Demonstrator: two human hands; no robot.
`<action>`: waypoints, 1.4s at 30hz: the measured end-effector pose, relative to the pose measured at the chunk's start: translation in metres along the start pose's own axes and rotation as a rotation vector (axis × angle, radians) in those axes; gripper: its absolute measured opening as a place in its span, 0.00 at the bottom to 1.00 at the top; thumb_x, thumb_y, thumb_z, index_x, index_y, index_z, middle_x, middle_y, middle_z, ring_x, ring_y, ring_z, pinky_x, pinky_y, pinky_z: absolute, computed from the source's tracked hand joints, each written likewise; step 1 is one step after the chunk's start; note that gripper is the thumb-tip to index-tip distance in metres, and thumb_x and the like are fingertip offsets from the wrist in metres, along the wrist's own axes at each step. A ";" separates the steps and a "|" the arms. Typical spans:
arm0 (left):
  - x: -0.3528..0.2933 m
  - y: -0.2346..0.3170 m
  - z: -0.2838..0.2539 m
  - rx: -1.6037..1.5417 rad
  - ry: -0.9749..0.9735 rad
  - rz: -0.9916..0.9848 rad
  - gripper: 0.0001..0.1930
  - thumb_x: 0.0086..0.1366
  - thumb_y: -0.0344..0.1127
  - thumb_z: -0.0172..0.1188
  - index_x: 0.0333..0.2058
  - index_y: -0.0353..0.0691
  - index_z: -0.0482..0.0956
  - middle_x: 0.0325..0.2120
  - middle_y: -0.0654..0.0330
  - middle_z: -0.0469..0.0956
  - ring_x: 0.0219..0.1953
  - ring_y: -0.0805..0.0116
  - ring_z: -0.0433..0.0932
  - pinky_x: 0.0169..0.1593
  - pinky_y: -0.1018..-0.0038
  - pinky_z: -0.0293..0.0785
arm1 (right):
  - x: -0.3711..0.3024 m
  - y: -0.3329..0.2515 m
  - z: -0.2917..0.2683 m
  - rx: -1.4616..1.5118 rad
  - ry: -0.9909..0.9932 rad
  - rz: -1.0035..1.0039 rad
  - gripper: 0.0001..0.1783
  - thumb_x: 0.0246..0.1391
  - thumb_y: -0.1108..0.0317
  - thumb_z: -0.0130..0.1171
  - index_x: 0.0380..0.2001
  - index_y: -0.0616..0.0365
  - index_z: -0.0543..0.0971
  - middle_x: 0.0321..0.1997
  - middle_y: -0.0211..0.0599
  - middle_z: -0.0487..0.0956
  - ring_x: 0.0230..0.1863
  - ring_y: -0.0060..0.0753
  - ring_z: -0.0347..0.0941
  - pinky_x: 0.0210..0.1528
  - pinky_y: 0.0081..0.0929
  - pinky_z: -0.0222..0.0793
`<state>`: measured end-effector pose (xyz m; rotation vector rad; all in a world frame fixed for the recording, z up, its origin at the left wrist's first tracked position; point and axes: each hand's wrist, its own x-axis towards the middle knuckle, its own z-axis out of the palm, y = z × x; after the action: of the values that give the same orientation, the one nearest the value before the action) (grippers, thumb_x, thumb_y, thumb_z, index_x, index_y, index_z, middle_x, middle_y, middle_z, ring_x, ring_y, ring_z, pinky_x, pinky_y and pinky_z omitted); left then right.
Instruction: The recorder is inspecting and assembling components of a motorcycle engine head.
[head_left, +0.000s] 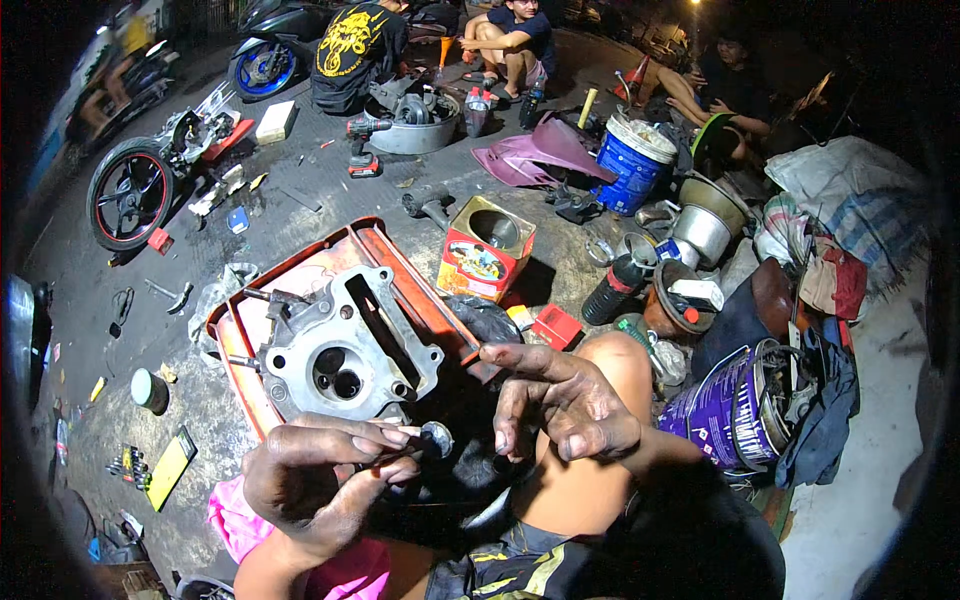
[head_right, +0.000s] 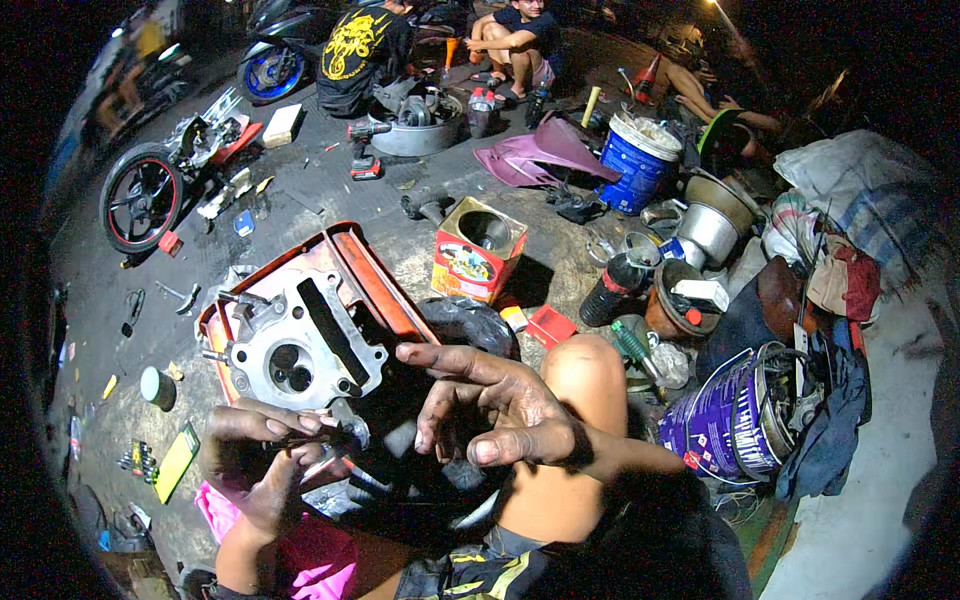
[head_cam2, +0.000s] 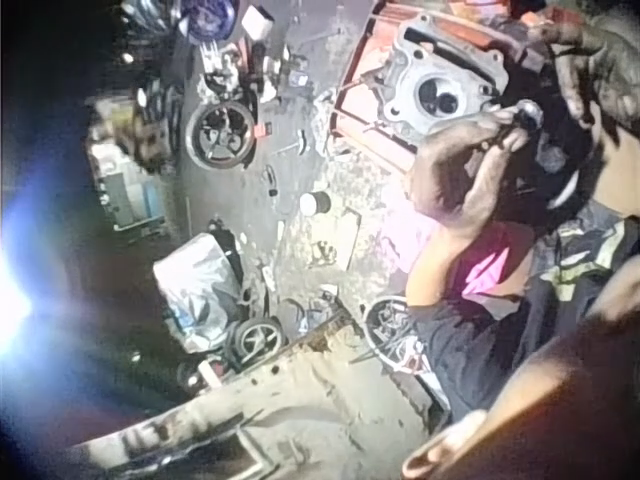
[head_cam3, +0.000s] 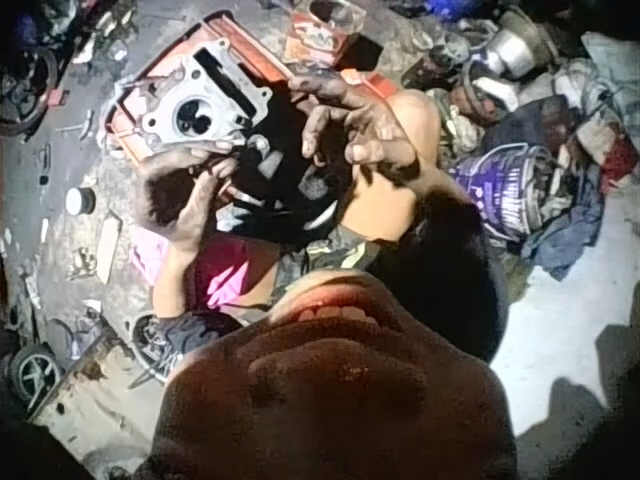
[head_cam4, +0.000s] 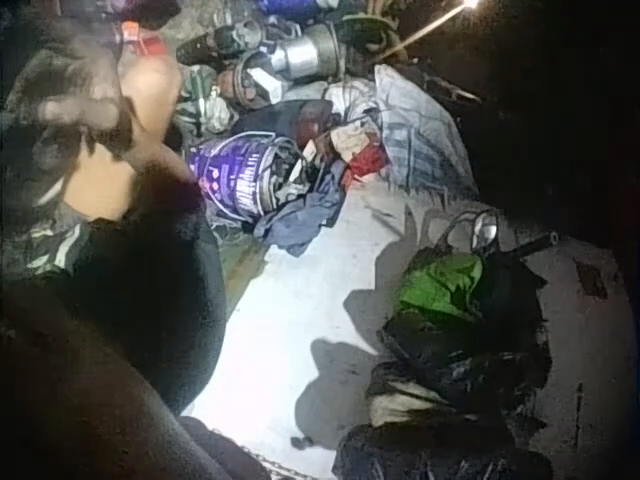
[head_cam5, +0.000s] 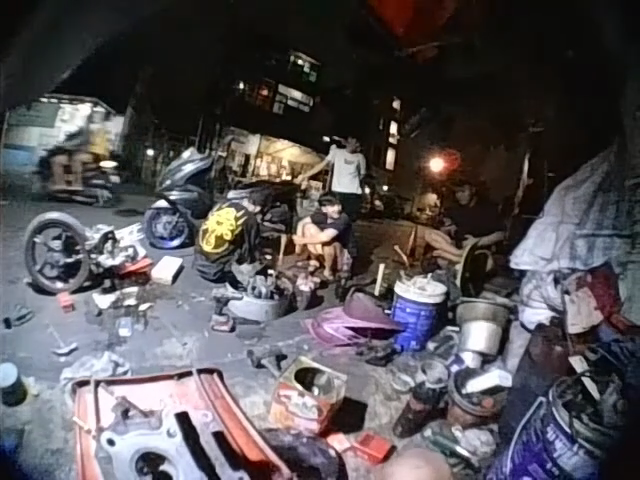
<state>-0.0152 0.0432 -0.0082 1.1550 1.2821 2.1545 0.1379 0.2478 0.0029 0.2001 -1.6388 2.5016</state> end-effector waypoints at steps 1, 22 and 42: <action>0.004 -0.001 0.001 -0.008 -0.039 0.062 0.10 0.58 0.21 0.61 0.36 0.28 0.68 0.31 0.47 0.74 0.37 0.57 0.81 0.42 0.63 0.81 | -0.001 -0.003 0.002 0.018 0.037 -0.024 0.51 0.41 0.62 0.62 0.66 0.63 0.49 0.38 0.46 0.76 0.38 0.31 0.74 0.44 0.25 0.68; -0.009 0.001 -0.003 0.054 -0.015 0.118 0.13 0.60 0.23 0.58 0.34 0.33 0.59 0.29 0.47 0.72 0.31 0.60 0.78 0.38 0.62 0.81 | -0.011 -0.027 0.039 -0.031 0.735 -0.659 0.32 0.52 0.60 0.55 0.60 0.60 0.62 0.26 0.31 0.73 0.23 0.23 0.68 0.27 0.23 0.66; 0.009 0.015 0.015 0.240 -0.232 0.264 0.14 0.53 0.16 0.62 0.38 0.31 0.72 0.36 0.46 0.80 0.41 0.56 0.81 0.43 0.66 0.77 | -0.012 0.009 0.043 -0.223 0.329 -0.270 0.41 0.46 0.67 0.57 0.62 0.65 0.53 0.28 0.39 0.76 0.31 0.27 0.73 0.38 0.22 0.67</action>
<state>-0.0070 0.0499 0.0126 1.7027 1.3737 2.0005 0.1496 0.2040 0.0094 -0.0157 -1.6136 2.0119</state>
